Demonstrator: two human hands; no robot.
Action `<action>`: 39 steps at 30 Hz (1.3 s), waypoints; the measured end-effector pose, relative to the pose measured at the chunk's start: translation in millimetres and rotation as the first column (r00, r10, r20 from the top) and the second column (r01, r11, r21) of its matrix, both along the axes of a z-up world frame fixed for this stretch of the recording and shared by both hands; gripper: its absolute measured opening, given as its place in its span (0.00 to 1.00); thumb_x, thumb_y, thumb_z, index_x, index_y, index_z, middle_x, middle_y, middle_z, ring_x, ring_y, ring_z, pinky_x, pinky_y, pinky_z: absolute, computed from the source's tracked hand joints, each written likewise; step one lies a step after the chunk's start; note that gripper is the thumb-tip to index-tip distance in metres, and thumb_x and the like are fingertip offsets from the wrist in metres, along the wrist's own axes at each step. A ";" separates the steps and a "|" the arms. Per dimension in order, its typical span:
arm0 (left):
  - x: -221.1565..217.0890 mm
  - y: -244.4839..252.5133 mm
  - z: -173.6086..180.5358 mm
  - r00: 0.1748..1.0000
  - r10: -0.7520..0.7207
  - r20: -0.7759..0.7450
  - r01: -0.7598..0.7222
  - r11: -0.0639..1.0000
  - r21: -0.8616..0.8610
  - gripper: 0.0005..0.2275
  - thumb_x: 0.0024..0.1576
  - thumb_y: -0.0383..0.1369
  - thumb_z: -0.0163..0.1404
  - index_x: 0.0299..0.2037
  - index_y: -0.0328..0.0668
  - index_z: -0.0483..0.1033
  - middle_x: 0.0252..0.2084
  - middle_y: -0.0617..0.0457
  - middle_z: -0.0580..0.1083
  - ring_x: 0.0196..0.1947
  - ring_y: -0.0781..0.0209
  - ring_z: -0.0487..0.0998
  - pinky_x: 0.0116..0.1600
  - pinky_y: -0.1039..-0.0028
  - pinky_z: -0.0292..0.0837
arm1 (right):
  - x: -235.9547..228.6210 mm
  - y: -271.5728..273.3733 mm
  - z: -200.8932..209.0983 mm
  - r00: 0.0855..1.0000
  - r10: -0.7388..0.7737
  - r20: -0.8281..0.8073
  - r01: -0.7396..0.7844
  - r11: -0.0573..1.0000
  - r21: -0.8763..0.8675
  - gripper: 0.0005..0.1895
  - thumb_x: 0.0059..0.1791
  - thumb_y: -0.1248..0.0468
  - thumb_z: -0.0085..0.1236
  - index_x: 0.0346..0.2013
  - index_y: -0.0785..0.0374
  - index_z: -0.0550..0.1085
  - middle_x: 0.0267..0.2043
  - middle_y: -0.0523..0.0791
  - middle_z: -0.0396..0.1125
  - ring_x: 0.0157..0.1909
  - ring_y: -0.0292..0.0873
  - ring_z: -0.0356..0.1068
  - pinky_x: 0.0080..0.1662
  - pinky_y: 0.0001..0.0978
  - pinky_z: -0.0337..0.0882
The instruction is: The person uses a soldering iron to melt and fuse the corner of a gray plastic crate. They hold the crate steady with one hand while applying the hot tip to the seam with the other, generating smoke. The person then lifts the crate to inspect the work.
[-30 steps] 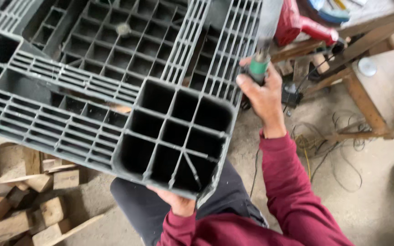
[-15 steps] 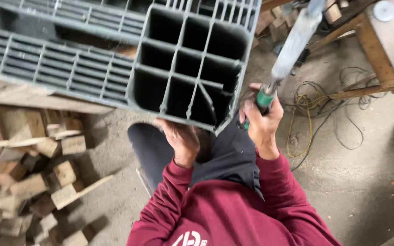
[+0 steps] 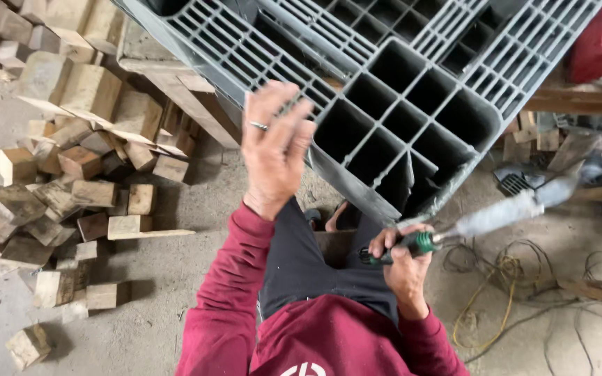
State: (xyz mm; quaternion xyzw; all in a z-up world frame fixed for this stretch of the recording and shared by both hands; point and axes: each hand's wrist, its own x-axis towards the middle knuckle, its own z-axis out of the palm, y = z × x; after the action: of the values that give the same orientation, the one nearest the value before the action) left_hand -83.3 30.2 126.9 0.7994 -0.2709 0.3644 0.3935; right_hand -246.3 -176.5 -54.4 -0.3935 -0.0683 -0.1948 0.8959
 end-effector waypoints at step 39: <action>156.1 1.5 69.7 0.908 0.276 -0.316 0.058 0.664 0.746 0.19 0.54 0.42 0.63 0.20 0.33 0.77 0.20 0.44 0.70 0.24 0.46 0.71 0.37 0.60 0.67 | 92.2 -376.6 151.7 0.385 -0.923 0.003 0.204 0.082 -0.976 0.20 0.51 0.67 0.64 0.55 0.71 0.69 0.40 0.47 0.70 0.39 0.40 0.70 0.44 0.33 0.72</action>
State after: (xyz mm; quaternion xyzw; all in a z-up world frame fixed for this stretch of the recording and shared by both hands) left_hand 72.9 31.7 196.6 0.9614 -0.2585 0.0735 0.0591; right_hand -154.1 -553.1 97.3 -0.8185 0.3346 -0.3438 0.3160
